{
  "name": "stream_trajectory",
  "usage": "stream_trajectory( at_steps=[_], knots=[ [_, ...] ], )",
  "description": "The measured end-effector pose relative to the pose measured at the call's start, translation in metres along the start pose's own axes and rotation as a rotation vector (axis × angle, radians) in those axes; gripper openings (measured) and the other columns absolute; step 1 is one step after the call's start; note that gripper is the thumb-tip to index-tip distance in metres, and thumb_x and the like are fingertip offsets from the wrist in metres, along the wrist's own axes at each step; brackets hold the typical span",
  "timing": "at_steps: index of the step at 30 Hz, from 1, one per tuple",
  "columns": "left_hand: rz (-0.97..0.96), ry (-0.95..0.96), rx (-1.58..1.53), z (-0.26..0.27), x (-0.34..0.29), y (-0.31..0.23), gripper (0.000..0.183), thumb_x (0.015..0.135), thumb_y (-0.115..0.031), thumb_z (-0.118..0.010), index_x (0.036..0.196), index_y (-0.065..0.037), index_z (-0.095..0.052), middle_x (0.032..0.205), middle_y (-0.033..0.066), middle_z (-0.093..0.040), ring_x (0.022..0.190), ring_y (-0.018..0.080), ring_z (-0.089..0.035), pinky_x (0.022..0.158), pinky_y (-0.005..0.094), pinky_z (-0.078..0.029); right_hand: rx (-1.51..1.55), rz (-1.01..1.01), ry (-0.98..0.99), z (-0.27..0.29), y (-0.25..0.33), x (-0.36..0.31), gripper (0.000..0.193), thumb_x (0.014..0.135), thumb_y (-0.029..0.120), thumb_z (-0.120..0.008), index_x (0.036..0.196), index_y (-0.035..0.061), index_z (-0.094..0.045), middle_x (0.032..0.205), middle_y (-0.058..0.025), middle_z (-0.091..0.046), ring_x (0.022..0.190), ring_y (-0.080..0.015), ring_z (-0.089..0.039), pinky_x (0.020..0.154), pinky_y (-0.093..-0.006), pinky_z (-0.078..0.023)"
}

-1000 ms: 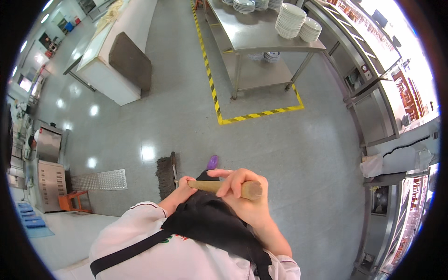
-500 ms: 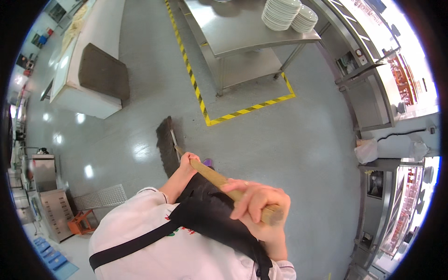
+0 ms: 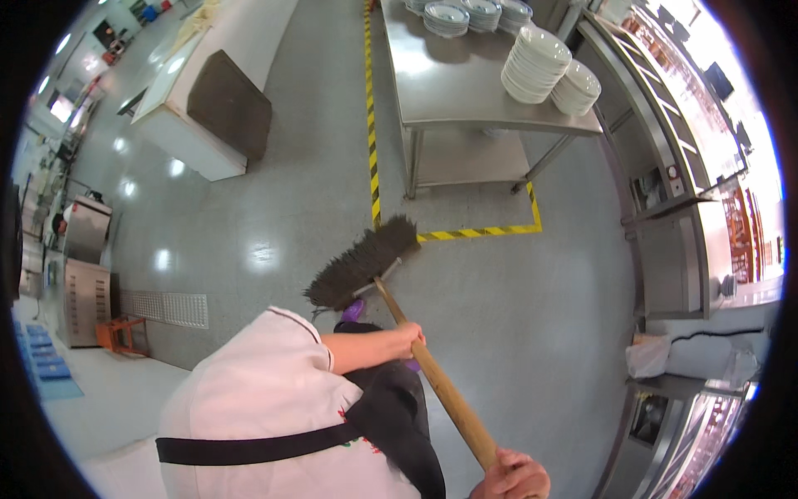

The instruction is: The person sweeps the kitchen floor using a broom, moving around stainless steel equipment and tables. The person navigates the space, sweeping debris into a pile and continuing to clean different areas of the floor.

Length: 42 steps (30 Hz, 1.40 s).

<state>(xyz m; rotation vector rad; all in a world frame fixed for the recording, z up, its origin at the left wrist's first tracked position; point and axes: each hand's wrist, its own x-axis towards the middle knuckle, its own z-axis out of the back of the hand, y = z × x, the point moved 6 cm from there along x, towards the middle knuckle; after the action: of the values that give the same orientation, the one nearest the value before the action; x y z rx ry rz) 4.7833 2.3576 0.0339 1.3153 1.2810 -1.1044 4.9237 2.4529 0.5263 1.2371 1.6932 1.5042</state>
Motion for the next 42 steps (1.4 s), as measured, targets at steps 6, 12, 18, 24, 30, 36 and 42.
stream_trajectory(
  at_steps=[6,12,18,24,30,36,42],
  knots=[
    [0.020,0.014,-0.050,-0.065,-0.032,0.067,0.005,0.081,-0.005,-0.050,0.085,-0.003,-0.049,0.078,0.0089,-0.057,0.064,0.0193,-0.060,0.055,0.0314,-0.054,-0.388,0.110,-0.031,0.059,0.041,0.032,0.040,0.076,-0.007,-0.066,0.062,0.0104,-0.034,0.059,-0.0061,-0.049,0.068,-0.0303,-0.060,0.071,-0.0453,-0.055],
    [-0.012,0.070,0.007,-0.046,0.017,0.069,0.008,0.080,-0.010,-0.057,0.074,-0.004,-0.058,0.078,0.0100,-0.061,0.075,0.0207,-0.061,0.066,0.0336,-0.051,0.100,0.144,0.577,0.041,0.051,0.028,0.038,0.070,-0.019,-0.061,0.062,0.0095,-0.037,0.061,-0.0102,-0.059,0.075,-0.0315,-0.065,0.074,-0.0466,-0.055],
    [-0.072,0.112,0.194,-0.048,0.044,0.065,0.014,0.079,-0.015,-0.056,0.075,-0.006,-0.065,0.077,0.0088,-0.063,0.075,0.0231,-0.061,0.066,0.0371,-0.048,0.152,0.150,0.599,0.045,0.040,0.032,0.038,0.074,-0.016,-0.061,0.061,0.0104,-0.037,0.061,-0.0108,-0.060,0.075,-0.0315,-0.066,0.077,-0.0489,-0.054],
    [-0.357,0.130,0.467,-0.049,0.047,0.047,0.026,0.083,-0.026,-0.051,0.078,-0.005,-0.066,0.079,0.0074,-0.066,0.074,0.0249,-0.062,0.065,0.0405,-0.048,0.285,0.276,0.785,0.019,0.038,0.052,0.030,0.077,-0.005,-0.062,0.062,0.0113,-0.041,0.059,-0.0093,-0.063,0.060,-0.0329,-0.065,0.068,-0.0498,-0.055],
    [-0.436,0.316,0.797,-0.043,0.091,0.006,0.013,0.073,-0.021,-0.060,0.077,-0.010,-0.066,0.073,0.0067,-0.065,0.067,0.0241,-0.062,0.059,0.0378,-0.049,0.396,0.160,1.093,-0.014,0.031,0.097,0.047,0.100,0.036,-0.043,0.060,0.0121,-0.051,0.064,-0.0086,-0.065,0.066,-0.0350,-0.068,0.069,-0.0480,-0.055],
    [-0.005,0.123,0.435,-0.051,0.101,0.004,0.018,0.079,-0.020,-0.053,0.074,-0.008,-0.066,0.072,0.0086,-0.065,0.062,0.0272,-0.058,0.059,0.0416,-0.048,0.374,0.072,1.041,0.003,0.023,0.140,0.049,0.100,0.033,-0.042,0.056,0.0129,-0.049,0.067,-0.0079,-0.066,0.072,-0.0352,-0.068,0.072,-0.0478,-0.055],
    [-0.340,0.153,0.380,-0.092,0.088,0.019,0.020,0.077,-0.016,-0.052,0.061,-0.003,-0.052,0.060,0.0110,-0.054,0.056,0.0244,-0.055,0.054,0.0349,-0.048,0.161,0.079,1.169,0.031,0.029,0.184,0.034,0.082,0.012,-0.066,0.056,0.0131,-0.044,0.077,-0.0052,-0.069,0.085,-0.0367,-0.068,0.088,-0.0535,-0.049]
  ],
)
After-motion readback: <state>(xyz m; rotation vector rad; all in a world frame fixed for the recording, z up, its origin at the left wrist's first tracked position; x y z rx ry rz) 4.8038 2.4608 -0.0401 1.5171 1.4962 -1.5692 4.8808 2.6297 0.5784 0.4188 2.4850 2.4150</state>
